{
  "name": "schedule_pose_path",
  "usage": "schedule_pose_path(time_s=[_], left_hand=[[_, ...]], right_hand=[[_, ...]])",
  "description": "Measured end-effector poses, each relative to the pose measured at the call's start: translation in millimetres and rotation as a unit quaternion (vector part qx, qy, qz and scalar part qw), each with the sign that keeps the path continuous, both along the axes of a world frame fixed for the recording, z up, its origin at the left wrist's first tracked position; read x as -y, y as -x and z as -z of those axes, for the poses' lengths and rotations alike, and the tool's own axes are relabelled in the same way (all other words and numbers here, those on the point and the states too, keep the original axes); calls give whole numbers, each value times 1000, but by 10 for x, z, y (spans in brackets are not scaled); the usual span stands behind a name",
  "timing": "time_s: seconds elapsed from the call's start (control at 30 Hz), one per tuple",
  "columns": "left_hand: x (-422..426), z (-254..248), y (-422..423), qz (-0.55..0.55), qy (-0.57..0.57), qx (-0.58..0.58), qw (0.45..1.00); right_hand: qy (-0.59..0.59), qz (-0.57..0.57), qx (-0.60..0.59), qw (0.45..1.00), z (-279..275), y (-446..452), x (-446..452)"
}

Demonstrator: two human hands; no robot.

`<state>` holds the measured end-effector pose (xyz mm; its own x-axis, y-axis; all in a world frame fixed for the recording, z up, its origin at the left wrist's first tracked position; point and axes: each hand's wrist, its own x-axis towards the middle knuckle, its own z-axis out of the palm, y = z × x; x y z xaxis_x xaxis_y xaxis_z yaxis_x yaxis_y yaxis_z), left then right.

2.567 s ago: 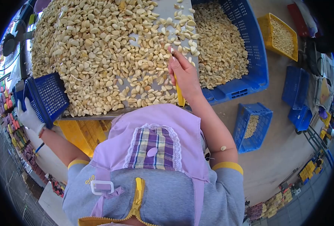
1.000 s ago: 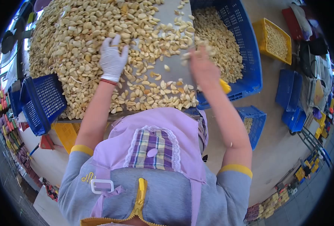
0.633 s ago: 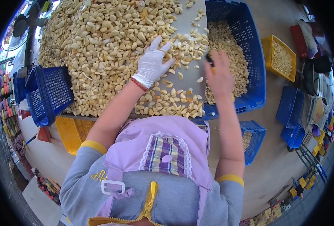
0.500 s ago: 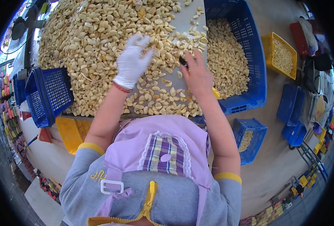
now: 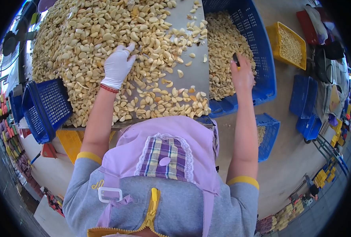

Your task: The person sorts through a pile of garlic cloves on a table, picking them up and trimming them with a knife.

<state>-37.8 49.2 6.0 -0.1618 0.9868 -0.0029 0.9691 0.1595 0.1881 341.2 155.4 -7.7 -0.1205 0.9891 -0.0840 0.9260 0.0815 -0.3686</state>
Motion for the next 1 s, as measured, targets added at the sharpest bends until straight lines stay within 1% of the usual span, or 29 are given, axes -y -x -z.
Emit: schedule_pose_path(time_s=[0.1,0.13,0.23,0.33,0.43,0.47,0.53,0.6,0.63,0.67,0.7,0.73,0.77,0.8,0.83,0.87,0.93,1.0], left_hand=[[-45,55,-60,6,31,-46,998],[-67,-15,-72,-9,48,-21,999],[-62,4,16,-12,50,-33,998],[-68,60,-33,-25,37,-84,995],[-137,77,21,-11,20,-63,998],[-128,48,27,-14,-2,-36,999],[-86,-55,-3,-46,-17,107,993],[11,-67,-51,-65,-42,267,961],[66,-104,-115,-79,-44,377,922],[118,-160,-212,-93,-46,482,870],[164,-204,-287,-106,-48,579,807],[201,-225,-327,-112,-23,575,810],[240,-275,-401,-119,-36,602,789],[278,-337,-497,-125,-48,628,766],[301,-372,-568,-131,-59,654,743],[325,-340,-609,-125,-79,650,745],[363,-420,-687,-127,-51,650,748],[412,-443,-755,-119,-44,649,750]], right_hand=[[3,-17,-84,996,44,141,153],[19,-21,-126,992,-1,244,207],[36,-35,-208,977,-41,521,398],[134,-13,-302,944,-151,736,564],[178,-13,-340,923,-158,861,669],[179,-15,-345,921,-196,886,695],[182,-23,-367,912,-265,930,738],[203,-27,-396,895,-324,967,787],[222,-29,-407,885,-357,991,809],[240,-32,-419,875,-392,1024,830],[247,-45,-424,870,-428,1072,863],[253,-59,-428,866,-469,1129,901],[259,-72,-432,861,-521,1177,924],[283,-104,-409,861,-617,1208,918],[275,-121,-411,861,-624,1241,940],[266,-138,-414,860,-630,1274,961],[254,-171,-403,862,-616,1297,971],[270,-173,-405,856,-674,1304,961]])
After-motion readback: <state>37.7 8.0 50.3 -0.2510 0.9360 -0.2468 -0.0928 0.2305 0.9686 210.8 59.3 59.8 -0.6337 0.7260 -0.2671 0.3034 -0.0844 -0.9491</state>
